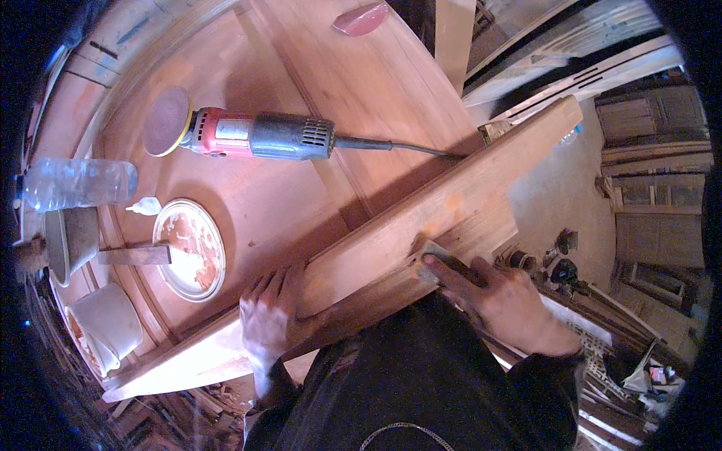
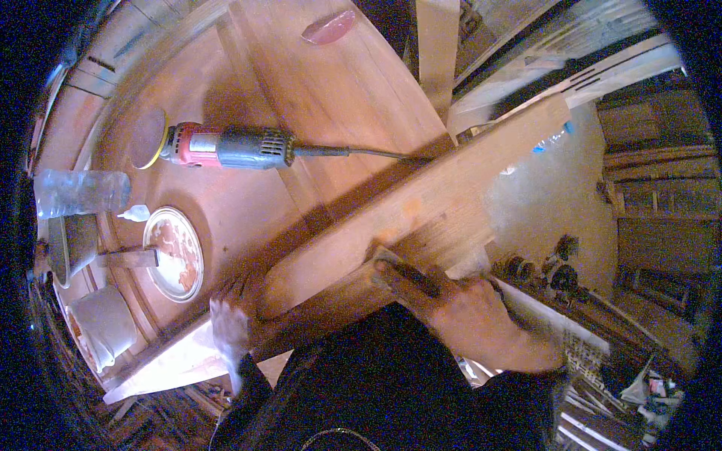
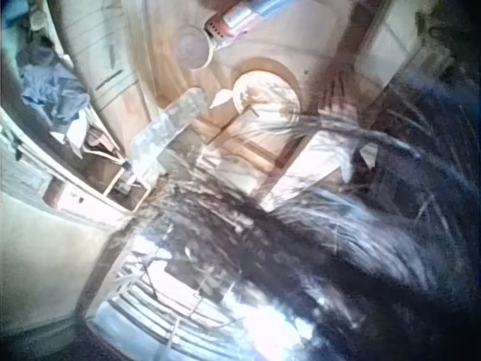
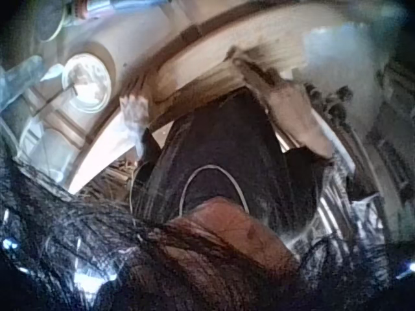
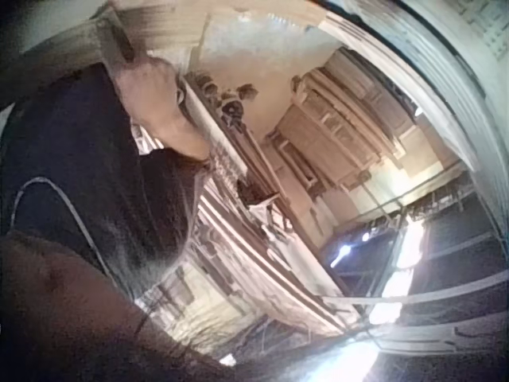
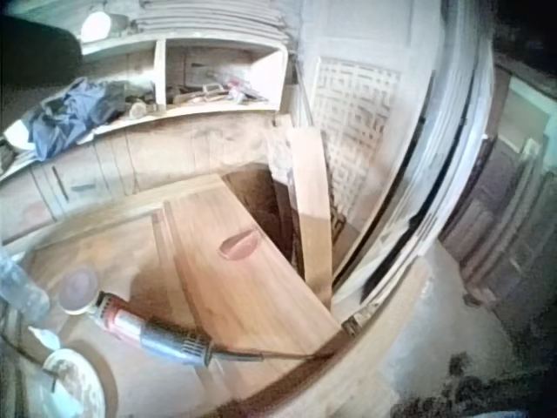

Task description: The person applies a wood filler mixture to a wooden surface using a small scraper. They alternate between stirring the filler in a bucket with a tool and spreading it along the edges and grooves of the wooden workpiece by hand using the scraper.

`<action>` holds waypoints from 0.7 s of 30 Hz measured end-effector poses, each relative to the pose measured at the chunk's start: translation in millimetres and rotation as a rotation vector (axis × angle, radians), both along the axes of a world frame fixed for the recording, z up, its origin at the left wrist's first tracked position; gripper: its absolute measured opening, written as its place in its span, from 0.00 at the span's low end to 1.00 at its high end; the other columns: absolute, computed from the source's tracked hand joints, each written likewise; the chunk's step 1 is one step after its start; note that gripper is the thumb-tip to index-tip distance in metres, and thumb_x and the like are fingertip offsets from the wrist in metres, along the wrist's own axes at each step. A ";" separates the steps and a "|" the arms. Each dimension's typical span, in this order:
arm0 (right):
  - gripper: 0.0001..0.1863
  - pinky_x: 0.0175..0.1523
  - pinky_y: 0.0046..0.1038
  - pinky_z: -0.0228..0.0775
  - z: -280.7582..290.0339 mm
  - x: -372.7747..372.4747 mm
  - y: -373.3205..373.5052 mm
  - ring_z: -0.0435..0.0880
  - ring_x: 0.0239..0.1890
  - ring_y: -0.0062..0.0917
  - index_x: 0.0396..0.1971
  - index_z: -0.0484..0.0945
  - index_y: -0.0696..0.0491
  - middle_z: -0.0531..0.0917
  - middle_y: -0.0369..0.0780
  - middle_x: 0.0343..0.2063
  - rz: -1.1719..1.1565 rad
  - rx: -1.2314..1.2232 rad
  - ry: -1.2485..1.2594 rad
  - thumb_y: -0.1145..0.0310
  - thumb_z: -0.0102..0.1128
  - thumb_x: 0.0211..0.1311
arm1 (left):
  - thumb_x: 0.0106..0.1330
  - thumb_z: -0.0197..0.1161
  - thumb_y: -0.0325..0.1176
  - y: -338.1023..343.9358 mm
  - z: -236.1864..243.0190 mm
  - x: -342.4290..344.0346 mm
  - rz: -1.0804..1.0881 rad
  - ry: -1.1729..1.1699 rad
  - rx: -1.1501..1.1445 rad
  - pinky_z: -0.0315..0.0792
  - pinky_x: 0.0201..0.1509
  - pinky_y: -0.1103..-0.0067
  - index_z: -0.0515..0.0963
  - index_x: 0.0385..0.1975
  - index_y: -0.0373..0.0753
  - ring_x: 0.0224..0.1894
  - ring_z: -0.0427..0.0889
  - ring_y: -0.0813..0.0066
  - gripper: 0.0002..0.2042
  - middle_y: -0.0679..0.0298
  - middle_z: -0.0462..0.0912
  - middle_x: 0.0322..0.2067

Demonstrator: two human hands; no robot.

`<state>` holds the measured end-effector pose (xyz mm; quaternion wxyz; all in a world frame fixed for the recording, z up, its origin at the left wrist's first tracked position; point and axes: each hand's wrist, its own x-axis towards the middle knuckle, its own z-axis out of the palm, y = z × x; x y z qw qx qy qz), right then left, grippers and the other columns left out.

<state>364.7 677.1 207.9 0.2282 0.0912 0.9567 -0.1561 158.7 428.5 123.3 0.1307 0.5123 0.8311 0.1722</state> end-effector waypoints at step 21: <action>0.38 0.26 0.38 0.77 -28.7 7.2 -14.4 0.81 0.26 0.38 0.70 0.59 0.42 0.77 0.46 0.30 -0.118 0.028 0.090 0.61 0.63 0.61 | 0.43 0.76 0.52 -15.6 -18.9 1.5 -0.064 0.374 0.386 0.76 0.50 0.65 0.77 0.50 0.35 0.43 0.84 0.54 0.36 0.52 0.84 0.43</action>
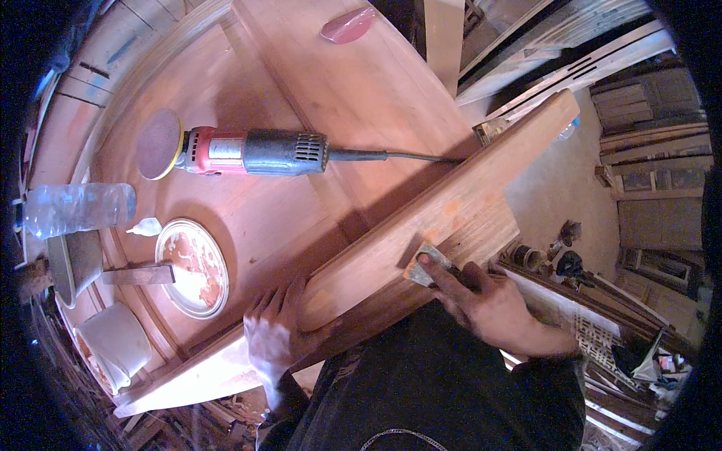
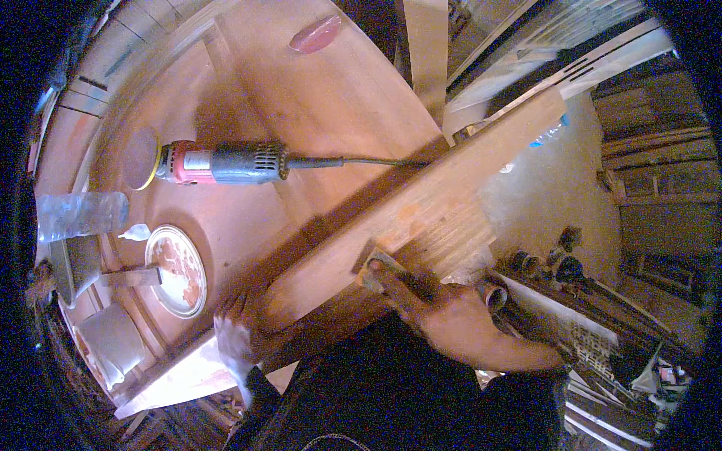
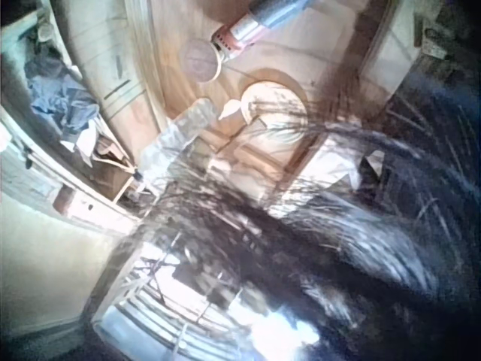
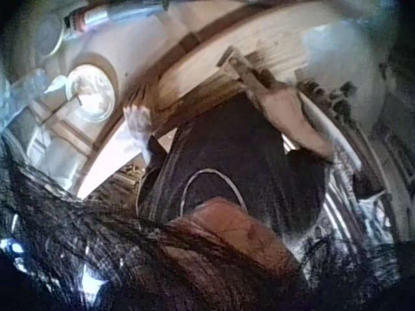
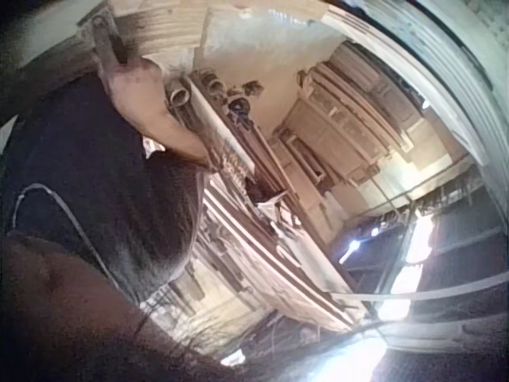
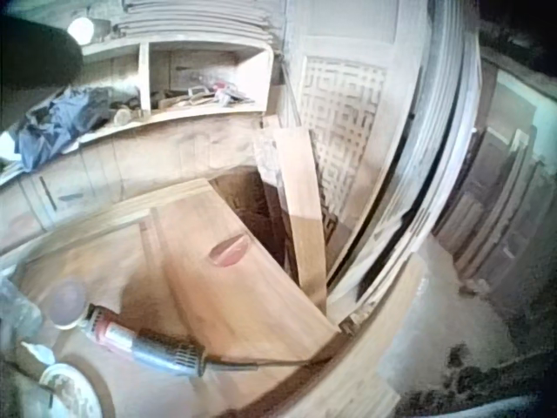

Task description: The person applies a wood filler mixture to a wooden surface using a small scraper. They alternate between stirring the filler in a bucket with a tool and spreading it along the edges and grooves of the wooden workpiece by hand using the scraper.

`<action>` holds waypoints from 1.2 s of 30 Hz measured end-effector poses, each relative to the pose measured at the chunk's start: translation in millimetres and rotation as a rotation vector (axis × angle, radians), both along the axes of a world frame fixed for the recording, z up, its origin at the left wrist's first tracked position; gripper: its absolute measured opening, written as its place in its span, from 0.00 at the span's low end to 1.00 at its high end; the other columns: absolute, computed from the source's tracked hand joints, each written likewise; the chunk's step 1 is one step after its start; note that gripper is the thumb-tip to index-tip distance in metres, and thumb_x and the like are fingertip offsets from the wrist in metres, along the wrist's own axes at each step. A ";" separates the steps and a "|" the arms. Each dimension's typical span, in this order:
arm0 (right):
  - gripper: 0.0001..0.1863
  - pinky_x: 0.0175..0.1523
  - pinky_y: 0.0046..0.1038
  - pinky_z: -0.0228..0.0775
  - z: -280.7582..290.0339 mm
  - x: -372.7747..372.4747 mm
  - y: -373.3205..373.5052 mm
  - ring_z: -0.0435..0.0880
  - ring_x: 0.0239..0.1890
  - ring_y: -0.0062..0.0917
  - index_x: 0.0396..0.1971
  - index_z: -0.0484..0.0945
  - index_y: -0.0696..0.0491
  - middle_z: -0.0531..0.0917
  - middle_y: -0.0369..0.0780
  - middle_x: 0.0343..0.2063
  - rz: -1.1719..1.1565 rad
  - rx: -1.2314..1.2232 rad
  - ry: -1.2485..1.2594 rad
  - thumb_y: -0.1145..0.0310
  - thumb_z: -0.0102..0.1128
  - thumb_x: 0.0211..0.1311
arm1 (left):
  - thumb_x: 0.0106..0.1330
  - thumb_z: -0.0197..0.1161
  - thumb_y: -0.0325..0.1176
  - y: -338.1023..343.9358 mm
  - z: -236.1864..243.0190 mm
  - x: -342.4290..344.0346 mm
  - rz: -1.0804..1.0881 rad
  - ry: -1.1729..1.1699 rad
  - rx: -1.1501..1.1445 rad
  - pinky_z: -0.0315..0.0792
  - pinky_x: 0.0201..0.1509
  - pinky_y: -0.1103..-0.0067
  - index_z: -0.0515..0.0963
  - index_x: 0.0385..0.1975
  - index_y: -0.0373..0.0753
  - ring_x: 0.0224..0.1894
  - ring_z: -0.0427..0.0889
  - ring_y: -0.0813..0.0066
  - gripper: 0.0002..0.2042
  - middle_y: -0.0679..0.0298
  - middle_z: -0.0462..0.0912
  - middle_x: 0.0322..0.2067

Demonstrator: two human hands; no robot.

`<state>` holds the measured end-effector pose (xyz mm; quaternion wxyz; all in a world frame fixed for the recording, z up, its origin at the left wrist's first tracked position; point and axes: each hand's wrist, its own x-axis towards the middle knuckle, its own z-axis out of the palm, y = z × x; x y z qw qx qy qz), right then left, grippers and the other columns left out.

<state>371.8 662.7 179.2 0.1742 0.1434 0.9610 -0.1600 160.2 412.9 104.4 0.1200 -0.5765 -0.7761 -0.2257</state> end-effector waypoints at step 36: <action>0.32 0.26 0.36 0.78 -18.4 7.9 14.4 0.82 0.24 0.36 0.68 0.65 0.39 0.78 0.44 0.34 0.046 0.006 0.128 0.58 0.61 0.62 | 0.46 0.73 0.47 12.0 23.2 -1.8 0.107 -0.364 -0.391 0.74 0.53 0.59 0.76 0.49 0.35 0.46 0.82 0.51 0.31 0.51 0.82 0.44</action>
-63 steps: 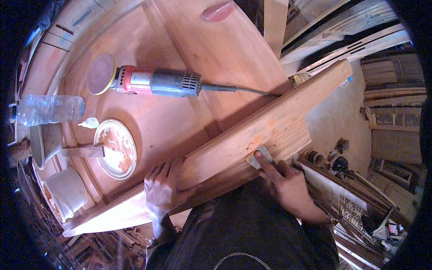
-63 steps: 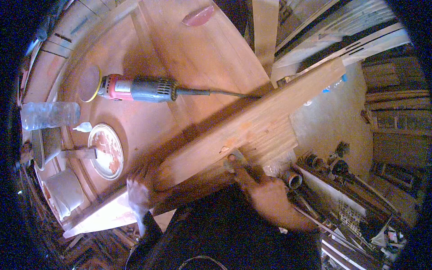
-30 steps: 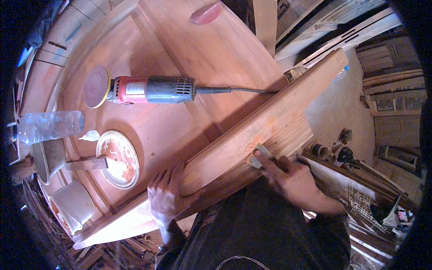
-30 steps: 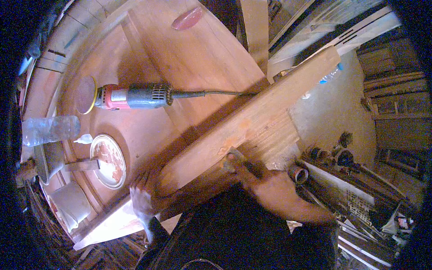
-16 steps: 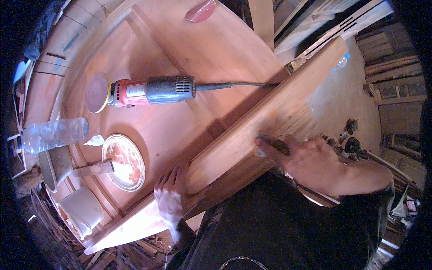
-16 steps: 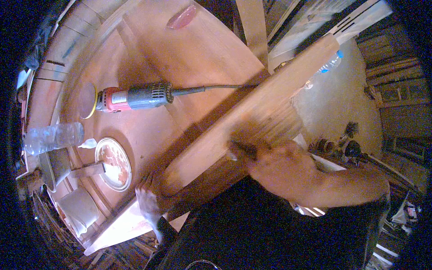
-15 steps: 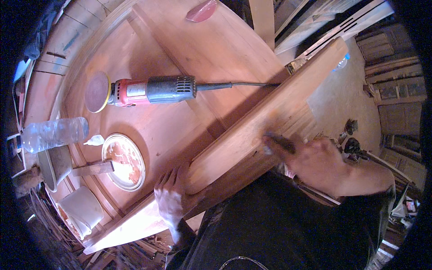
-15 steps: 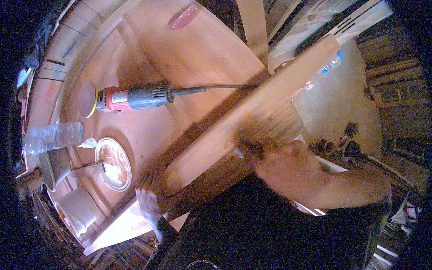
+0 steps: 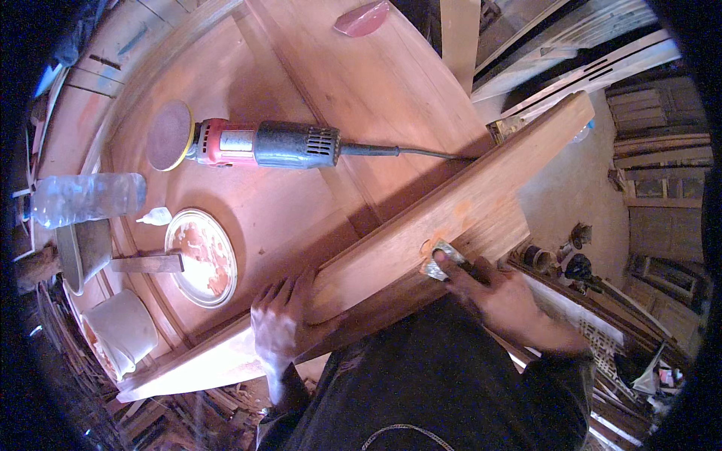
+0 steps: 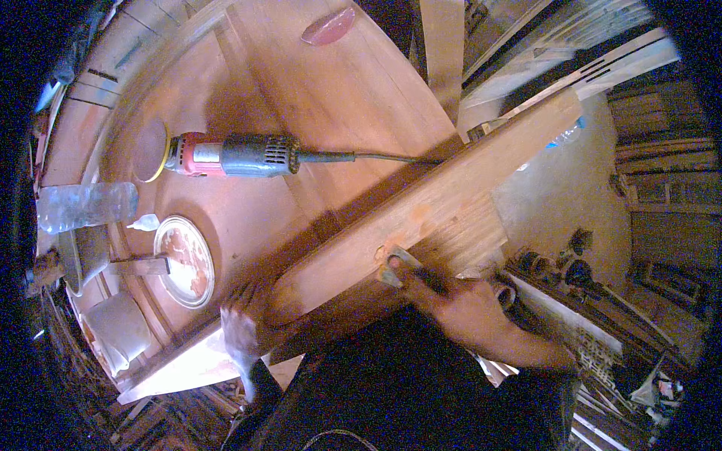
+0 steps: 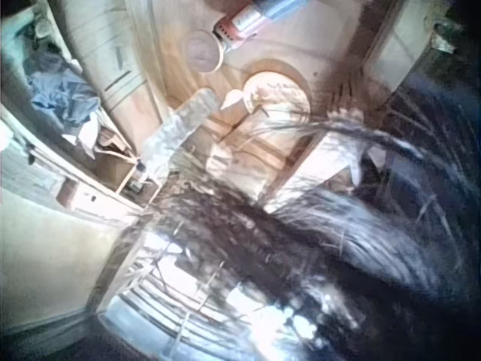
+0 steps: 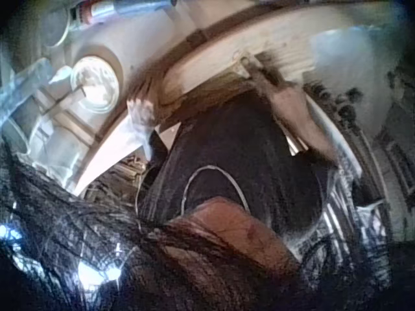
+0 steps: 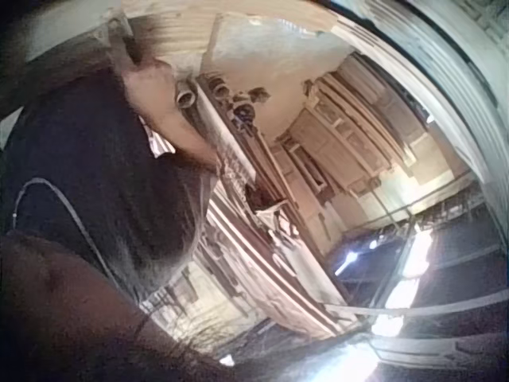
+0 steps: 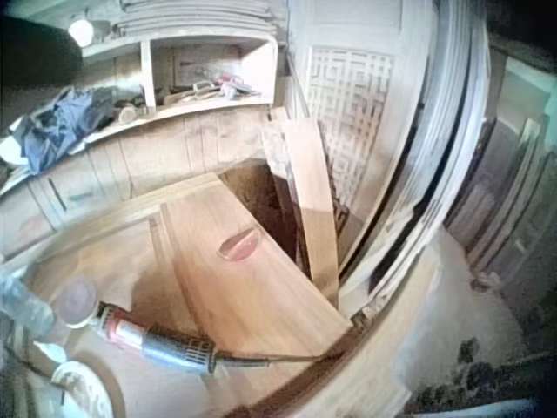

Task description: The person applies a wood filler mixture to a wooden surface using a small scraper. They alternate between stirring the filler in a bucket with a tool and spreading it along the edges and grooves of the wooden workpiece by hand using the scraper.

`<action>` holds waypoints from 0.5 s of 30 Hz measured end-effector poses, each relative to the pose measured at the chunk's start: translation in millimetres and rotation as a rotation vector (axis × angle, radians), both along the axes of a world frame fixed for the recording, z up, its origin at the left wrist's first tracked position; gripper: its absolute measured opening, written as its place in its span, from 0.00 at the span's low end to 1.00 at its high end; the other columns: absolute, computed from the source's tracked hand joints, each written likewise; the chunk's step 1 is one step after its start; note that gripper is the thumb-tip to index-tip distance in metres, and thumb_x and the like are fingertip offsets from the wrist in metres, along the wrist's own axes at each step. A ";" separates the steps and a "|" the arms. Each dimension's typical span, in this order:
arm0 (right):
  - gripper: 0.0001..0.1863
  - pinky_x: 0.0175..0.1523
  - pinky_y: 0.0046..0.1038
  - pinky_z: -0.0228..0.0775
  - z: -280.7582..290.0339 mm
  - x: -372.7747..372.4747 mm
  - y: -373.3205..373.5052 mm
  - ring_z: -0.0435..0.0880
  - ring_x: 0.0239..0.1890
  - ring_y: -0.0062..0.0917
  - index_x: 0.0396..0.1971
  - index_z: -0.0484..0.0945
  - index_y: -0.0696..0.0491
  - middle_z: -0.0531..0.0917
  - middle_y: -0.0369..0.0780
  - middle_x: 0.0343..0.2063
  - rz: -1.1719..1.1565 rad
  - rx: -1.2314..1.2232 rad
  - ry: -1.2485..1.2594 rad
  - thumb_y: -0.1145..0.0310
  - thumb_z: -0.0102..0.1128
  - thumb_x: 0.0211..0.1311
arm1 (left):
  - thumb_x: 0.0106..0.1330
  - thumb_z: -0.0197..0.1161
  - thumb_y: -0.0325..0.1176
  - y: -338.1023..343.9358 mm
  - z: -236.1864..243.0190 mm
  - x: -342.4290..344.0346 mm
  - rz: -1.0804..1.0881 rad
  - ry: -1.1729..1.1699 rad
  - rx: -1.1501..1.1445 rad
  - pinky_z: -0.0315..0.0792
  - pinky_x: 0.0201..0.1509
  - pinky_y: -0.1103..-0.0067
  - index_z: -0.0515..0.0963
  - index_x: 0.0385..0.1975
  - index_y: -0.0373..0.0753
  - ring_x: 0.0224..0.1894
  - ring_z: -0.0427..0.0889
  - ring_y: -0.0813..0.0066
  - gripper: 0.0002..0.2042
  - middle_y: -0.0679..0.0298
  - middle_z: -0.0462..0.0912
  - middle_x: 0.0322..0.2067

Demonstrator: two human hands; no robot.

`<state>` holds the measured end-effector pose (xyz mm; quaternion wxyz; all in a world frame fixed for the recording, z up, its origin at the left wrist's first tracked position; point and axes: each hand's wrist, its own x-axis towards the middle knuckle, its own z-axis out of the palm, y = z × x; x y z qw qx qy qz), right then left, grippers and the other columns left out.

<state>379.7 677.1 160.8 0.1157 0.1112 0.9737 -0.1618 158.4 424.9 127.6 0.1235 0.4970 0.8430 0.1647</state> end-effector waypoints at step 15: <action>0.27 0.23 0.27 0.78 74.6 -92.7 11.4 0.83 0.22 0.25 0.63 0.70 0.45 0.80 0.44 0.35 0.570 0.402 -0.465 0.65 0.52 0.61 | 0.50 0.71 0.44 -3.4 -4.3 -2.1 0.010 -0.020 -0.011 0.72 0.56 0.56 0.76 0.48 0.36 0.49 0.80 0.49 0.27 0.51 0.81 0.45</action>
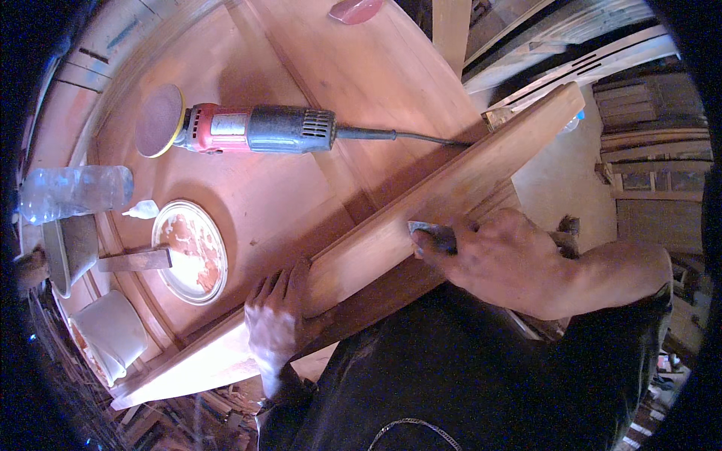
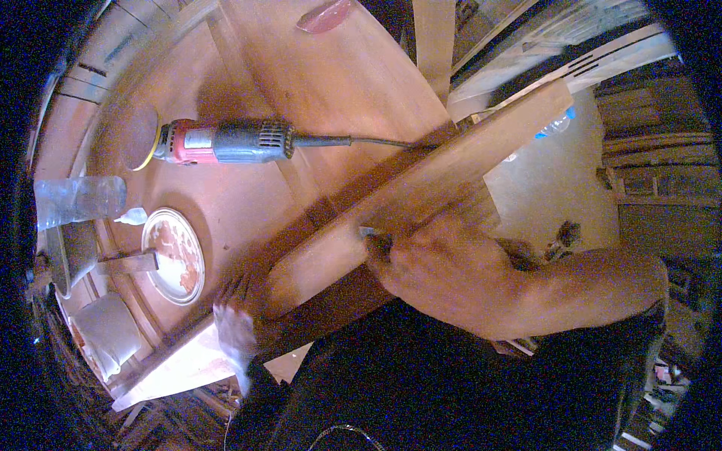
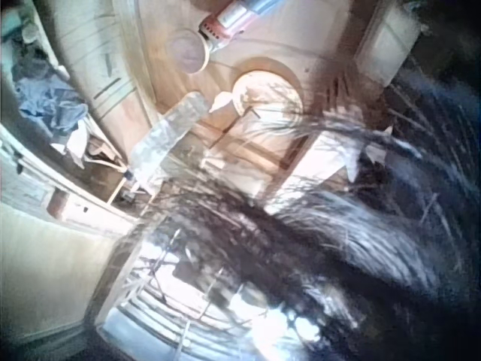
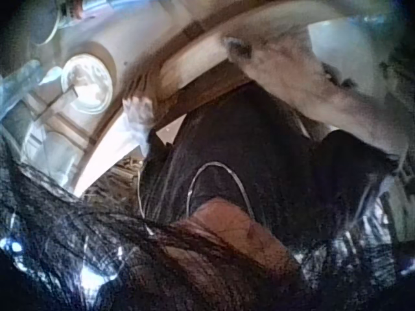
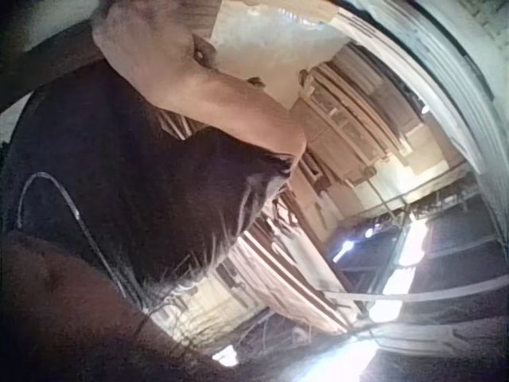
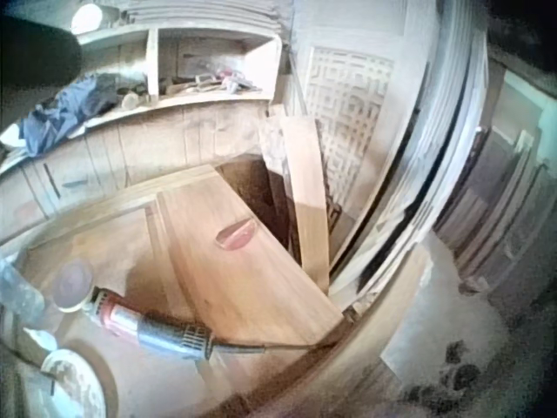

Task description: The person applies a wood filler mixture to a wooden surface using a small scraper. They alternate between stirring the filler in a bucket with a tool and spreading it along the edges and grooves of the wooden workpiece by hand using the scraper.

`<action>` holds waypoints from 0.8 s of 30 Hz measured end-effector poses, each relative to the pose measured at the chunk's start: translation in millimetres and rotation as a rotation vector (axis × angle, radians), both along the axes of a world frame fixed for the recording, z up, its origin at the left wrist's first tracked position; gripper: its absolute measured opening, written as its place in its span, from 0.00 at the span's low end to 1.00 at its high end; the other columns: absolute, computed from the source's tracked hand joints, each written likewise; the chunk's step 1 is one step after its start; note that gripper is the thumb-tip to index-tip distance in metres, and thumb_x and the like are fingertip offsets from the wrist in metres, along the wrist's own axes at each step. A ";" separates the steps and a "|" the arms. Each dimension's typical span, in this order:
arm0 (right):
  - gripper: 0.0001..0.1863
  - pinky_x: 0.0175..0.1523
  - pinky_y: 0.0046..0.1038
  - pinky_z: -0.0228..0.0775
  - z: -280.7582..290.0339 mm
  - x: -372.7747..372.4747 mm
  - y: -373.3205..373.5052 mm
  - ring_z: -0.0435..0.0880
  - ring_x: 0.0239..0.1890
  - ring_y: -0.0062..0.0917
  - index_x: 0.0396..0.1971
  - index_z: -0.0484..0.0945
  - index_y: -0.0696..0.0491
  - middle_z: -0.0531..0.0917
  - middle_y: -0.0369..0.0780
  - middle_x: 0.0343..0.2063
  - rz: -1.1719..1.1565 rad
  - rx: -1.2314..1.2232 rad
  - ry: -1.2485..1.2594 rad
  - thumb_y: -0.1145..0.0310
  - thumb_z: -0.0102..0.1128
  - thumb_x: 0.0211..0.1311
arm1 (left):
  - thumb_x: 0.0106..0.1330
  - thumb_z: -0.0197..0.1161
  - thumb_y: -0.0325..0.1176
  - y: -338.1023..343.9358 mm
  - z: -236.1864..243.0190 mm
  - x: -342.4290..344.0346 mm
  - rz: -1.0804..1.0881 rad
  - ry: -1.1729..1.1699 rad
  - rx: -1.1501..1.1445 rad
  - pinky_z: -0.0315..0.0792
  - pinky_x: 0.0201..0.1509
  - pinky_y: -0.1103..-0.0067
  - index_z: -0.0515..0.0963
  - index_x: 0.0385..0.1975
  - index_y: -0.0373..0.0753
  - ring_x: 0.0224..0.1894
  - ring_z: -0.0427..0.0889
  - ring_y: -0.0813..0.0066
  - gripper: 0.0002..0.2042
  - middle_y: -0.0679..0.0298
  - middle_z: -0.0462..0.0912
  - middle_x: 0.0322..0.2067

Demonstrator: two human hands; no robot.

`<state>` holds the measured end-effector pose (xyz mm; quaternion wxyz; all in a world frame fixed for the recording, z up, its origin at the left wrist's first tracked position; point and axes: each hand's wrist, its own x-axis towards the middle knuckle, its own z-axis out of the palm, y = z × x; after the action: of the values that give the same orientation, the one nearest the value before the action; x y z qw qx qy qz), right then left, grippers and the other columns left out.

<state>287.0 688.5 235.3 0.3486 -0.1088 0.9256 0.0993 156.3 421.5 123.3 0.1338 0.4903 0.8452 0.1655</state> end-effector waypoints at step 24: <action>0.33 0.64 0.38 0.65 -98.4 134.1 -36.1 0.73 0.61 0.49 0.65 0.61 0.59 0.73 0.56 0.59 -1.158 -0.926 0.831 0.57 0.58 0.67 | 0.51 0.69 0.57 31.7 15.5 11.3 -0.225 0.168 -0.008 0.68 0.62 0.59 0.67 0.65 0.40 0.59 0.73 0.51 0.42 0.50 0.72 0.60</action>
<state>421.1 652.4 136.9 -0.1034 0.2958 0.8353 -0.4518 167.6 453.2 138.9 0.0825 0.5937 0.7936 0.1043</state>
